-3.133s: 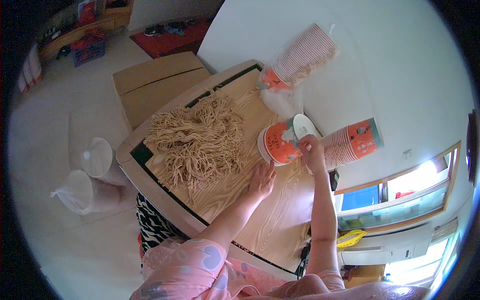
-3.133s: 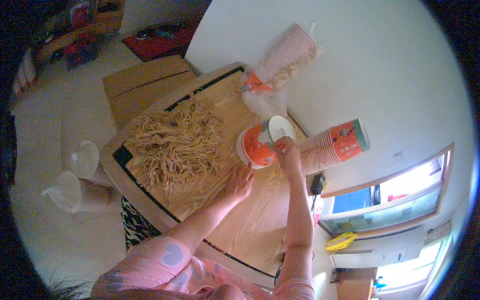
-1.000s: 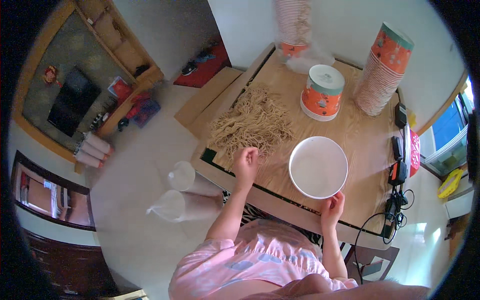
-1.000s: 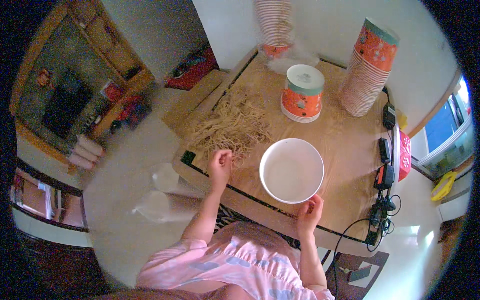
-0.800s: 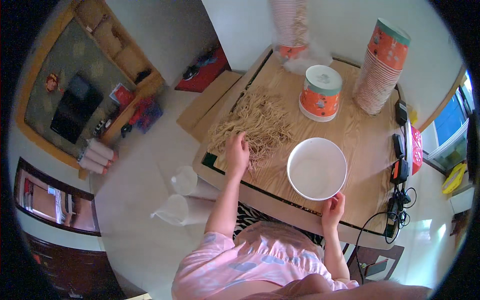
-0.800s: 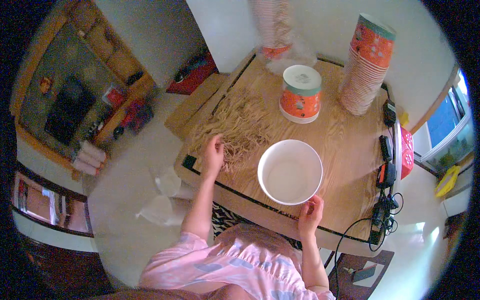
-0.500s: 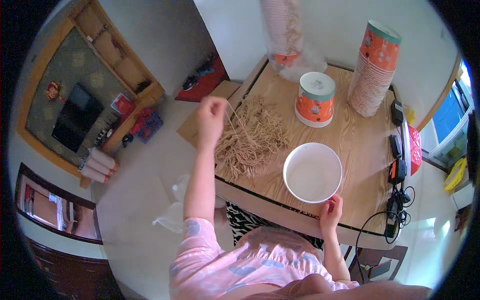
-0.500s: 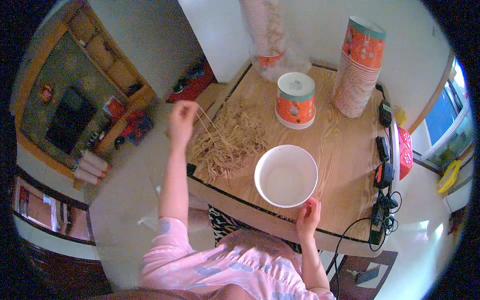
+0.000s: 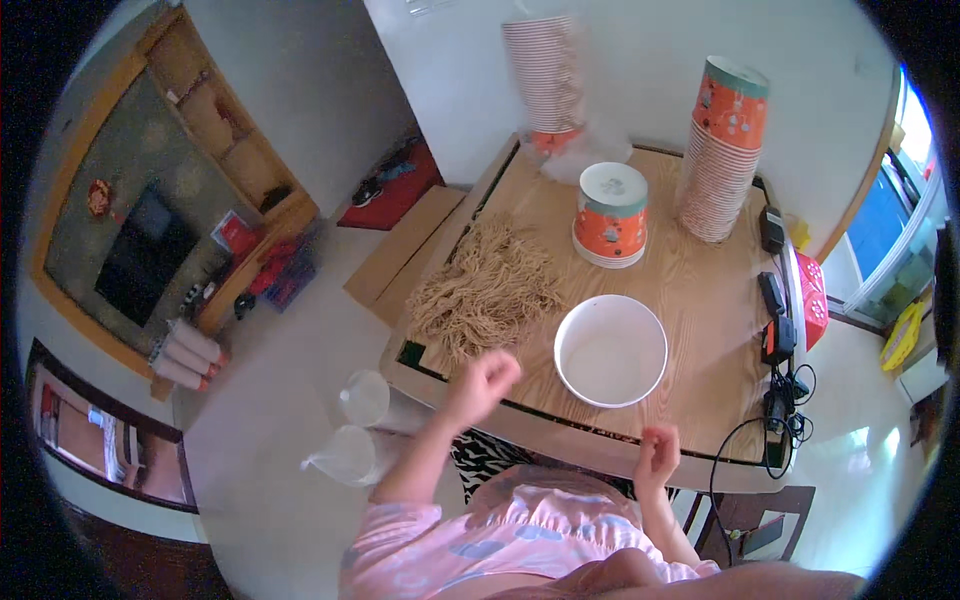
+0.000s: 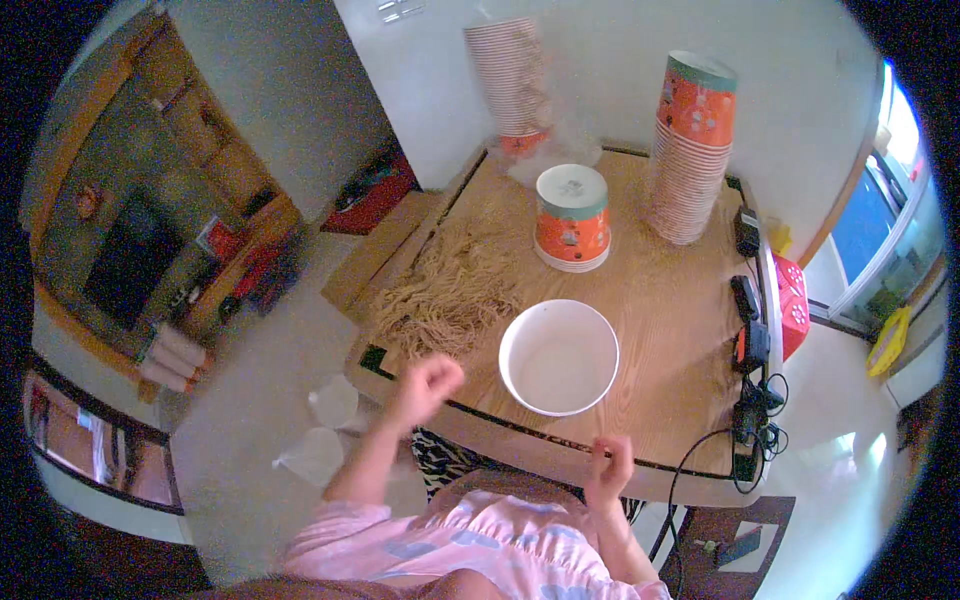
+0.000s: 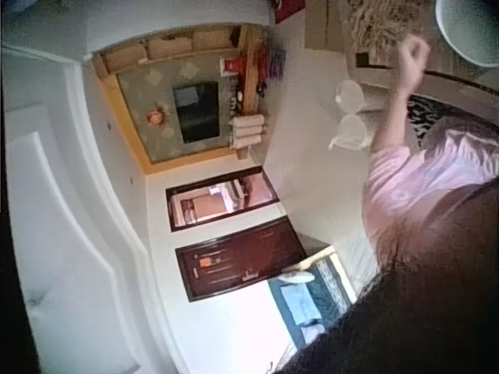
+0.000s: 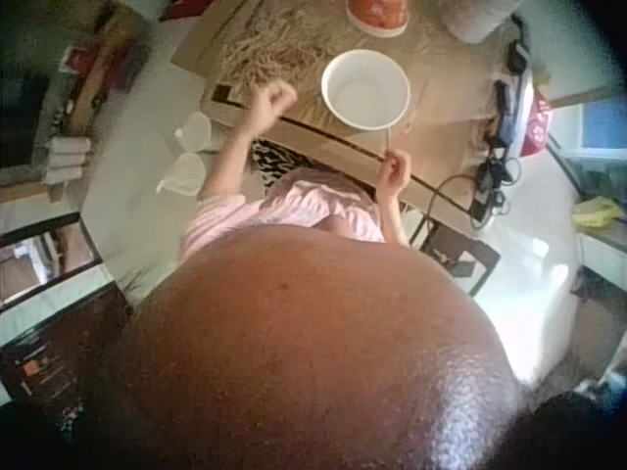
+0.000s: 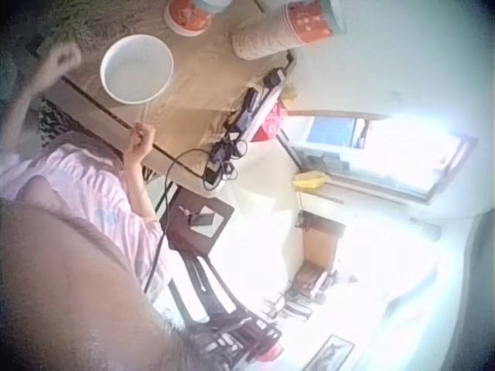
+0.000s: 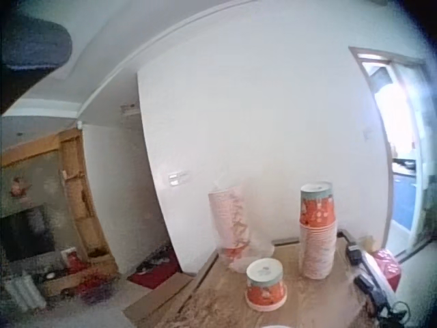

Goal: Threading an elastic string through pre-punched holes in a paper bucket to create a handle.

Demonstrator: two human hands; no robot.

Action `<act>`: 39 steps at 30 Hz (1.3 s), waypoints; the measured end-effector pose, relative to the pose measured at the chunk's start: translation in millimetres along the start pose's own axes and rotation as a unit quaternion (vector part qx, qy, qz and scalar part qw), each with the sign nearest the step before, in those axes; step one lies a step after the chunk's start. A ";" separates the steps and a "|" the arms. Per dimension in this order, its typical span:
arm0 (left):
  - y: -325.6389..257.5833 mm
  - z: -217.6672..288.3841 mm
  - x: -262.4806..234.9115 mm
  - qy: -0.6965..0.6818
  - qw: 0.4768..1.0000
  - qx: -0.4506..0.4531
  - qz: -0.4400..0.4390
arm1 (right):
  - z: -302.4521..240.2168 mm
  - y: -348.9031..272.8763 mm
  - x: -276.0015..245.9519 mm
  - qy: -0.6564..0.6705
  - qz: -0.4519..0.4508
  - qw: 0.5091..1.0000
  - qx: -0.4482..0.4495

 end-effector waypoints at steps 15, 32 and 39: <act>-75.1 -14.1 71.7 -0.101 0.987 -0.085 -0.097 | -33.2 -9.1 63.3 -0.095 -0.247 0.954 0.141; -67.1 58.7 87.7 -0.097 0.977 0.062 -0.181 | -125.6 11.0 70.8 -0.085 -0.297 0.948 -0.074; -60.3 58.0 86.4 -0.109 0.983 0.071 -0.129 | -99.1 6.3 103.4 -0.029 -0.324 0.937 0.127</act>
Point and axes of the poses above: each hand's wrist, its own y-axis towards the middle knuckle, its own x-axis out of the palm, z = x × y, the point moved 10 cm from there along y, towards the middle knuckle, and after that the axes turned 8 degrees about z, right-handed, at the moved point
